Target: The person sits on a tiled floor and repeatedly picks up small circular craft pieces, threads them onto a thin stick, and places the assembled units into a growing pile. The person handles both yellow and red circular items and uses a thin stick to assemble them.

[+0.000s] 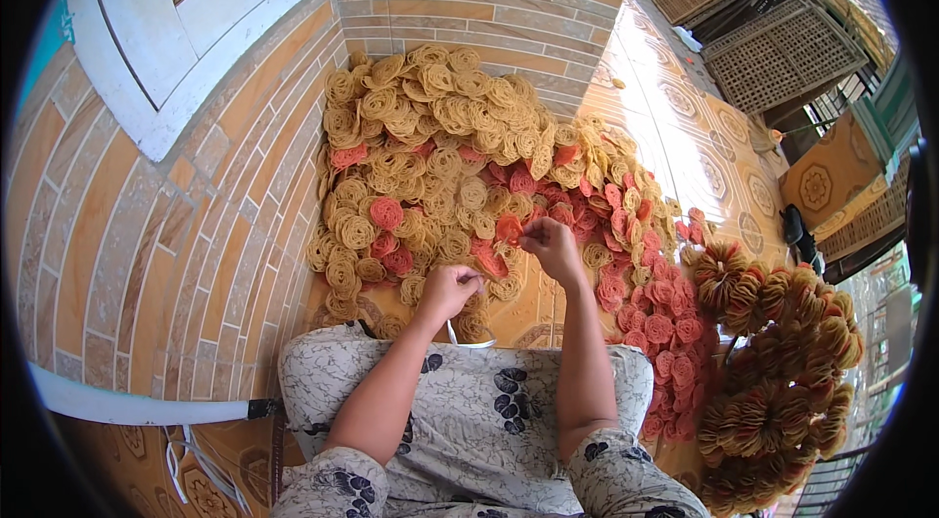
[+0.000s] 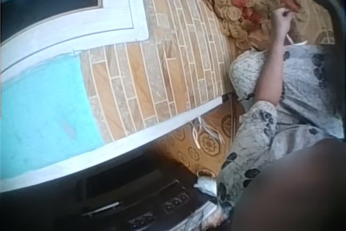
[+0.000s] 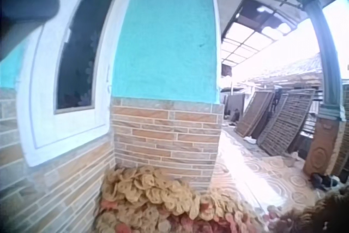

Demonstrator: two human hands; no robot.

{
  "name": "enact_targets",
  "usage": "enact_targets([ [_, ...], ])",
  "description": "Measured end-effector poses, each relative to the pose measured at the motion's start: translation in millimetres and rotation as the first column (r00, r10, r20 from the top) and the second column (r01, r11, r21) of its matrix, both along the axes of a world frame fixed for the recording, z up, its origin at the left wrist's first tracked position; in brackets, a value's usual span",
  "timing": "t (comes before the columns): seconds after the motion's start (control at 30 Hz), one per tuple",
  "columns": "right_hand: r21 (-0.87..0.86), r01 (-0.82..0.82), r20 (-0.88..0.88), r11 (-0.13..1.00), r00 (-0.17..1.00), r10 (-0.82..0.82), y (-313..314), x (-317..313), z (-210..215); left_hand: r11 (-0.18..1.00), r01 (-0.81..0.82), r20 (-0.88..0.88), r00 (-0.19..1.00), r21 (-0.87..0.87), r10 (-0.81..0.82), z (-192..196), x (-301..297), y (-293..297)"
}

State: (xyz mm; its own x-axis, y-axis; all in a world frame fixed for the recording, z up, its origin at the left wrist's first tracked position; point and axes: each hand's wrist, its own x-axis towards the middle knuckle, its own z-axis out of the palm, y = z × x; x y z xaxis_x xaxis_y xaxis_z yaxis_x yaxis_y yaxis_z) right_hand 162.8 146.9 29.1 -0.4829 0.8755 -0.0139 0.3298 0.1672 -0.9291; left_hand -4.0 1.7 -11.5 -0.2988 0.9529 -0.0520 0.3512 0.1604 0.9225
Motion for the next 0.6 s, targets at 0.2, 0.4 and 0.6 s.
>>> enact_targets([
  [0.2, 0.041, 0.034, 0.008, 0.999, 0.999, -0.035, -1.1, -2.9, 4.4, 1.000, -0.008, -0.054, 0.999, -0.021, 0.007, 5.4, 0.0, -0.3],
  [0.4, -0.010, -0.022, -0.020, 1.000, 1.000, 0.022, -4.5, -2.7, 7.5, 1.000, -0.020, -0.079, 0.997, -0.008, 0.020, 10.7, 1.2, -0.9],
  [0.6, 0.006, -0.184, 0.342, 0.983, 0.924, 0.171, 10.1, 35.6, 10.6, 0.993, -0.114, -0.043, 0.992, 0.022, 0.115, 4.3, -3.0, -0.7],
])
